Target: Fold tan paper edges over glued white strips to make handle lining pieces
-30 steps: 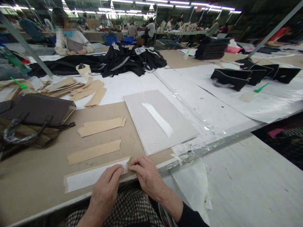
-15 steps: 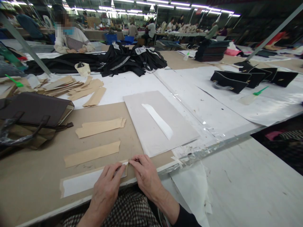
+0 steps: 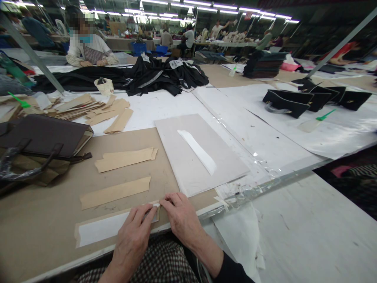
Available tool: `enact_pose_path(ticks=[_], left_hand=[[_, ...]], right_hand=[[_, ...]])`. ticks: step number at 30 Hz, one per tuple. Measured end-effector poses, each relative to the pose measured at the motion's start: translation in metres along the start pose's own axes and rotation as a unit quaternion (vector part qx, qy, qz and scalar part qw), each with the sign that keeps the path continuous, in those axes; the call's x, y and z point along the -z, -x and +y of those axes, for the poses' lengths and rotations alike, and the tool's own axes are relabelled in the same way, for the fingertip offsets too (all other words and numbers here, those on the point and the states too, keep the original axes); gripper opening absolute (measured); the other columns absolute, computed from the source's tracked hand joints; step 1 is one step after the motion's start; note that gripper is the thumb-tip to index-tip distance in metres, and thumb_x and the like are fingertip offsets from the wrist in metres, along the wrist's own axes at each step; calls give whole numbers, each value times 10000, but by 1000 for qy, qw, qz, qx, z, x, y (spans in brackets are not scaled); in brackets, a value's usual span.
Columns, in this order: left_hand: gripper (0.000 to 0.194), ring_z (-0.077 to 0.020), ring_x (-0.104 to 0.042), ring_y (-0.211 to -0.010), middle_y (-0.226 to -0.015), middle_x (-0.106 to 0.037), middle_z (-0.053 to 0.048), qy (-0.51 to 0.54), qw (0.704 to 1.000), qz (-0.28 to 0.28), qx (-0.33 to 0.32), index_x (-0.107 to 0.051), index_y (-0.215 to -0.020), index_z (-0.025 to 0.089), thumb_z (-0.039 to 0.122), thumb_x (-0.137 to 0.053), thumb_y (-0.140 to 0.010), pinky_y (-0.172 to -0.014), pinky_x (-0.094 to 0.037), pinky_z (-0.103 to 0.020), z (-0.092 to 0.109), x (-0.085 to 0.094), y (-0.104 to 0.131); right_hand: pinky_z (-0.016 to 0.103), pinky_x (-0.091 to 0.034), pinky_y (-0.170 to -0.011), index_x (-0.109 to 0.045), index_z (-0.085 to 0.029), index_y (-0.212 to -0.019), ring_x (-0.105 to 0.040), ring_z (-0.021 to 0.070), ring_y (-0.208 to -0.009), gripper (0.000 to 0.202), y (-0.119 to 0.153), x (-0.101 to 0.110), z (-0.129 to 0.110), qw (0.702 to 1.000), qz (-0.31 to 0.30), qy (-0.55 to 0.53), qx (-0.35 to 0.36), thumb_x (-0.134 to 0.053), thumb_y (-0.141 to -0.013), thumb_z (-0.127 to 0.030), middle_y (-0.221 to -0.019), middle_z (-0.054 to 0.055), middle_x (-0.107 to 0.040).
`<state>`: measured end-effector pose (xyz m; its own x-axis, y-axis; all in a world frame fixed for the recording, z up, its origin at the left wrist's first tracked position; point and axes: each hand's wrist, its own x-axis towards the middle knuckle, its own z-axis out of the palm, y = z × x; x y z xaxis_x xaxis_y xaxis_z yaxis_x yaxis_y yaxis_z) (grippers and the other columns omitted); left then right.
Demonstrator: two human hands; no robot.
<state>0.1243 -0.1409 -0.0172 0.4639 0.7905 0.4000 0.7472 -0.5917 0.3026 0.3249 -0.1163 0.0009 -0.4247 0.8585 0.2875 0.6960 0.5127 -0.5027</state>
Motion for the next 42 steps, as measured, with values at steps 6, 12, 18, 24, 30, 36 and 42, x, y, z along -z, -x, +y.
enact_pose_path(ticks=[6, 12, 18, 24, 30, 36, 42], left_hand=[[381, -267, -548, -1078, -1239, -587, -146, 3, 1000, -7, 6, -560, -1344, 88, 104, -411, -994, -968, -541, -420, 0, -1, 1], [379, -265, -547, -1070, -1230, -588, -140, 5, 1000, -10, 10, -550, -1342, 93, 100, -408, -991, -966, -541, -416, 1, 1, 0], [365, -263, -554, -1069, -1213, -597, -134, 4, 1000, -11, 12, -556, -1323, 105, 91, -469, -969, -963, -536, -414, 1, 0, 1], [347, -261, -561, -1059, -1205, -604, -133, -2, 1000, 3, 9, -574, -1291, 111, 80, -440, -973, -956, -537, -412, 0, -1, 0], [351, -264, -561, -1060, -1209, -604, -134, -6, 1000, 6, 5, -567, -1305, 101, 84, -446, -975, -964, -539, -417, 0, -2, 1], [349, -259, -564, -1067, -1221, -604, -132, -4, 1000, 2, 11, -564, -1309, 115, 88, -436, -985, -971, -538, -416, 0, -2, 2], [341, -260, -560, -1067, -1211, -603, -142, -6, 1000, 8, 3, -570, -1295, 90, 78, -457, -974, -971, -535, -411, 0, -1, 1]], right_hand=[[449, -506, -845, -623, -160, -1166, -518, 280, -952, 272, -9, 7, -5, 991, -80, 99, 35, -570, -928, -41, -1094, 104, -607], [469, -517, -806, -623, -139, -1093, -526, 290, -915, 216, -16, 6, -15, 984, -107, 141, 30, -555, -912, -44, -1036, 116, -608], [378, -496, -939, -614, -204, -1130, -558, 219, -1054, 368, -3, 7, -4, 992, 6, -117, -48, -409, -923, 20, -1119, 82, -583], [386, -496, -926, -654, -211, -1127, -559, 228, -1069, 385, 11, 2, -9, 987, 39, -146, -60, -414, -920, 7, -1134, 92, -573], [432, -506, -892, -670, -199, -1111, -547, 253, -1020, 386, 8, -4, -12, 992, 49, -109, -45, -424, -898, 8, -1087, 103, -591], [446, -513, -886, -663, -203, -1104, -551, 255, -1010, 370, 7, -5, -12, 992, 61, -106, -41, -427, -906, 1, -1079, 99, -610], [443, -522, -876, -657, -208, -1109, -556, 254, -1005, 369, 8, -9, -14, 992, 71, -93, -39, -424, -912, 0, -1077, 97, -612]])
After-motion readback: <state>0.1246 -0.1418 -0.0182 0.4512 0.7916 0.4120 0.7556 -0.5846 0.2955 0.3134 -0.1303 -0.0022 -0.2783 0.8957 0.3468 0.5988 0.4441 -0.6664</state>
